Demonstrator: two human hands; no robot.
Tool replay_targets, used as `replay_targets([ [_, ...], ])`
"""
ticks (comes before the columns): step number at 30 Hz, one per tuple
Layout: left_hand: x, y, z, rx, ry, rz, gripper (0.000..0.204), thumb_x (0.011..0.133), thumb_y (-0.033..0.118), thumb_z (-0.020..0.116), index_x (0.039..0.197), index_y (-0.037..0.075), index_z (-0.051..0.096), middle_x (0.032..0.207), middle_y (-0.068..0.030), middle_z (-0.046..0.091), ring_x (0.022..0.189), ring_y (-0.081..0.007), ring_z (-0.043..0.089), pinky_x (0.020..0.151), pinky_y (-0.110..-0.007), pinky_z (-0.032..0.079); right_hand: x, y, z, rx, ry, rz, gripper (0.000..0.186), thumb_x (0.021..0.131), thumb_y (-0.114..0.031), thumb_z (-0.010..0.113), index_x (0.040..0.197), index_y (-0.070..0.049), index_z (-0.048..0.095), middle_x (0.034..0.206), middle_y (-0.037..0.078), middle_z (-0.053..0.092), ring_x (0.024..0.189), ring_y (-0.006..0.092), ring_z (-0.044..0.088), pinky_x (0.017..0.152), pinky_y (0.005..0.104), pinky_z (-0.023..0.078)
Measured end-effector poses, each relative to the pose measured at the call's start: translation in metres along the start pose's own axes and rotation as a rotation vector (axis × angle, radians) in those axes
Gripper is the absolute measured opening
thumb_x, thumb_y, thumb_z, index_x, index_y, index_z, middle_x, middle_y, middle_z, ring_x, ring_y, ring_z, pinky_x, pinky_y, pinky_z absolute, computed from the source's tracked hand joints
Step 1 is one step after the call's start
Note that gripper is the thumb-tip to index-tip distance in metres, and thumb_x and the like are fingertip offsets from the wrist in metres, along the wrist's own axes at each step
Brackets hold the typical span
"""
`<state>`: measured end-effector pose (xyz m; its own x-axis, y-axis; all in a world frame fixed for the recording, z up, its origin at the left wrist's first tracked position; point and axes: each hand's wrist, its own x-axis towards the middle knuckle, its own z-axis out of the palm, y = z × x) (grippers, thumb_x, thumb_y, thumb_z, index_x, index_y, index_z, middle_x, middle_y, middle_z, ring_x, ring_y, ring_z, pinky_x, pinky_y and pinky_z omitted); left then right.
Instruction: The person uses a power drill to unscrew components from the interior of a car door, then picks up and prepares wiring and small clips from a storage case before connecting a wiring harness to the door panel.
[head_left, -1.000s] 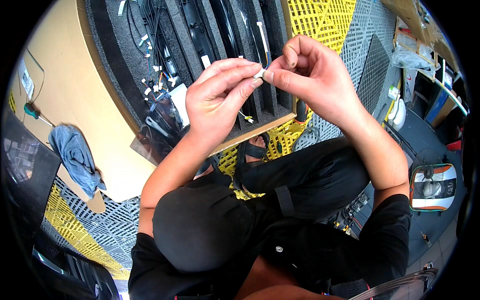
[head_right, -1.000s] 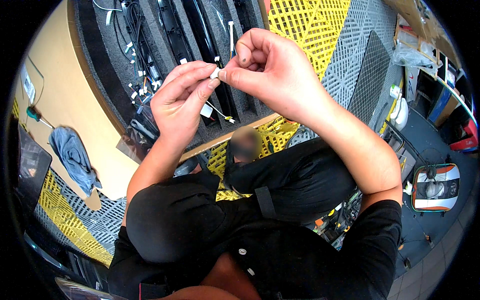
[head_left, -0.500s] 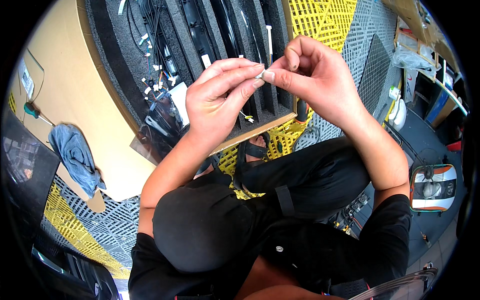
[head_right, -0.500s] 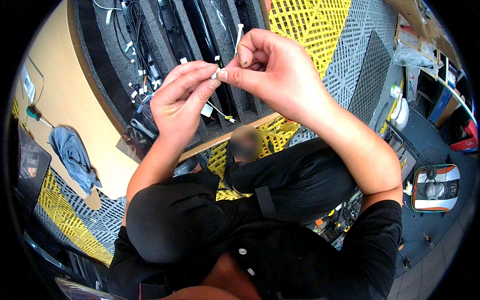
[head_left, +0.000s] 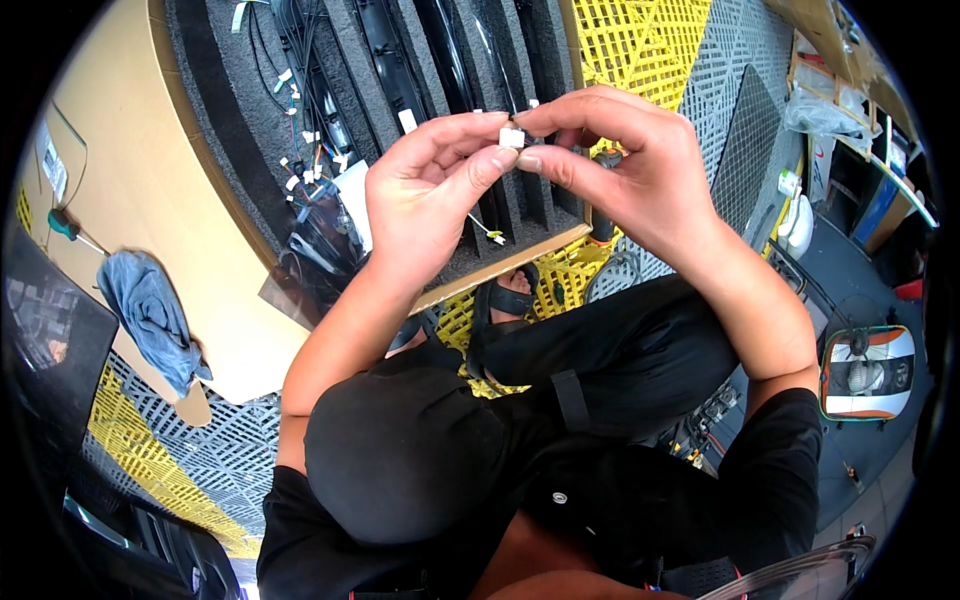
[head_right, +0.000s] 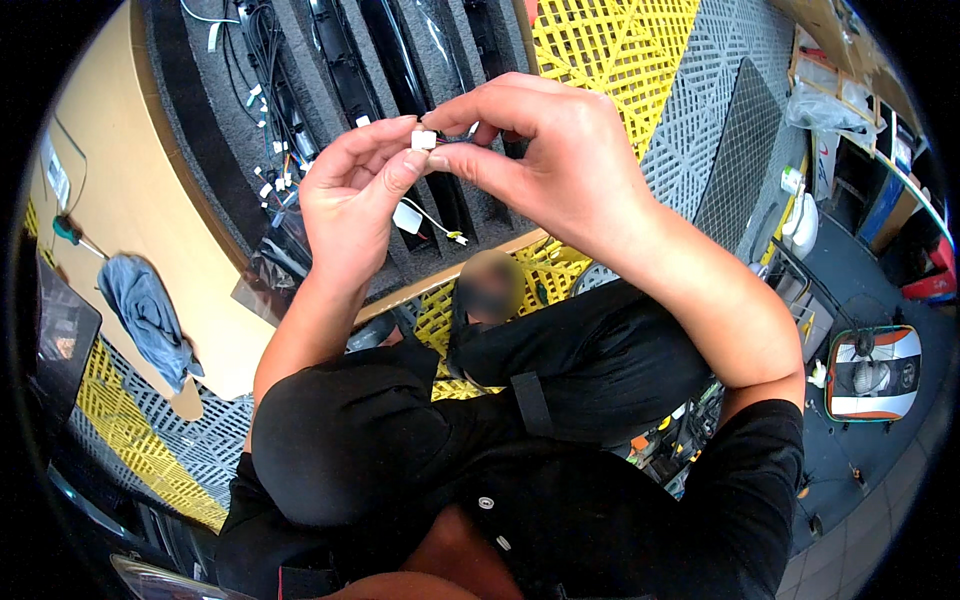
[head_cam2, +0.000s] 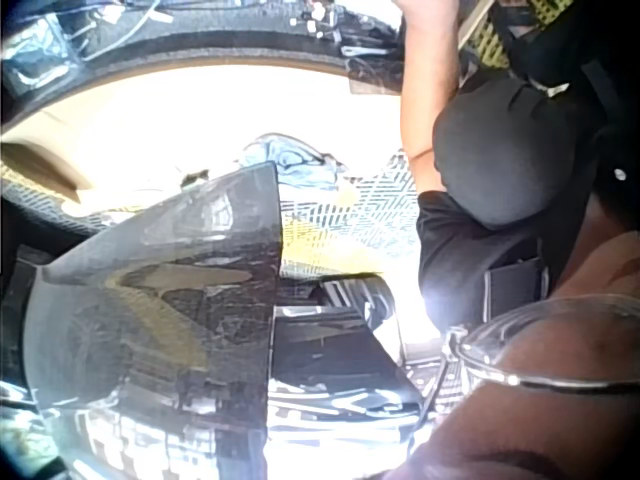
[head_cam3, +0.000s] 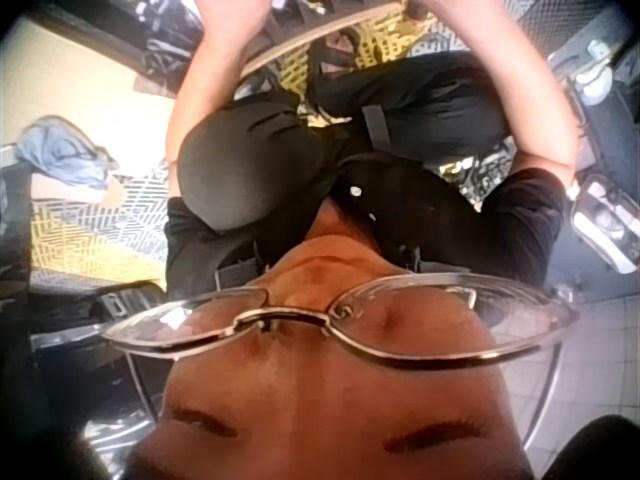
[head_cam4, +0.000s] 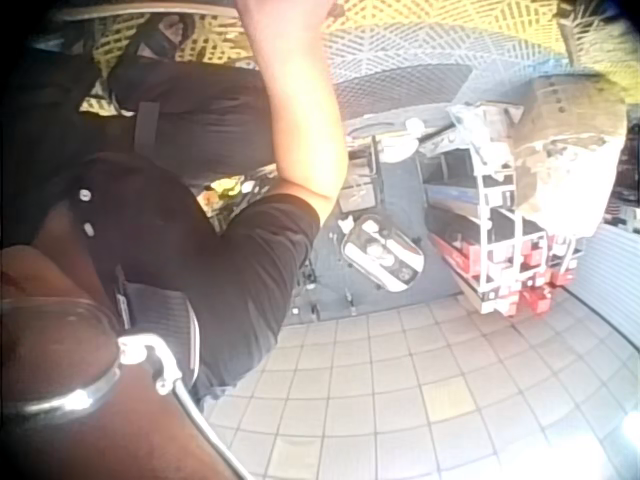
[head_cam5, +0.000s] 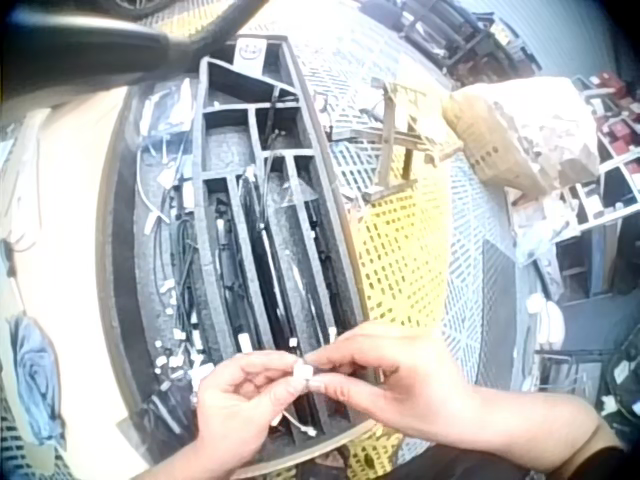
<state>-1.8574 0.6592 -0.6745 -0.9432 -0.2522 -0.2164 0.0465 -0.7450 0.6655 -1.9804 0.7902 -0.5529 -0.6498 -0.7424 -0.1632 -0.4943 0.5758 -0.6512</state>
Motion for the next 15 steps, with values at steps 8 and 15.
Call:
replay_targets([
  [8, 0.003, -0.002, -0.002, -0.091, -0.001, -0.140, 0.022, 0.096, -0.001, 0.073, 0.118, -0.004, 0.069, 0.112, -0.0161, 0.074, 0.104, -0.0219, 0.074, 0.092, -0.035, 0.064, 0.001, 0.005, 0.000, 0.031, -0.012, -0.016, 0.016, 0.086, -0.010, 0.083, 0.101, -0.005, 0.080, 0.092, 0.010, 0.077, 0.085, 0.0224, 0.077, 0.073, 0.0311, 0.060],
  [15, 0.007, -0.005, -0.001, -0.128, 0.002, -0.194, 0.021, 0.098, 0.000, 0.071, 0.118, -0.004, 0.071, 0.117, -0.0166, 0.074, 0.105, -0.0237, 0.074, 0.092, -0.035, 0.065, 0.002, 0.007, -0.004, 0.181, -0.069, 0.217, 0.016, 0.089, -0.014, 0.083, 0.101, -0.004, 0.080, 0.089, 0.007, 0.077, 0.086, 0.0151, 0.075, 0.074, 0.0280, 0.058],
])
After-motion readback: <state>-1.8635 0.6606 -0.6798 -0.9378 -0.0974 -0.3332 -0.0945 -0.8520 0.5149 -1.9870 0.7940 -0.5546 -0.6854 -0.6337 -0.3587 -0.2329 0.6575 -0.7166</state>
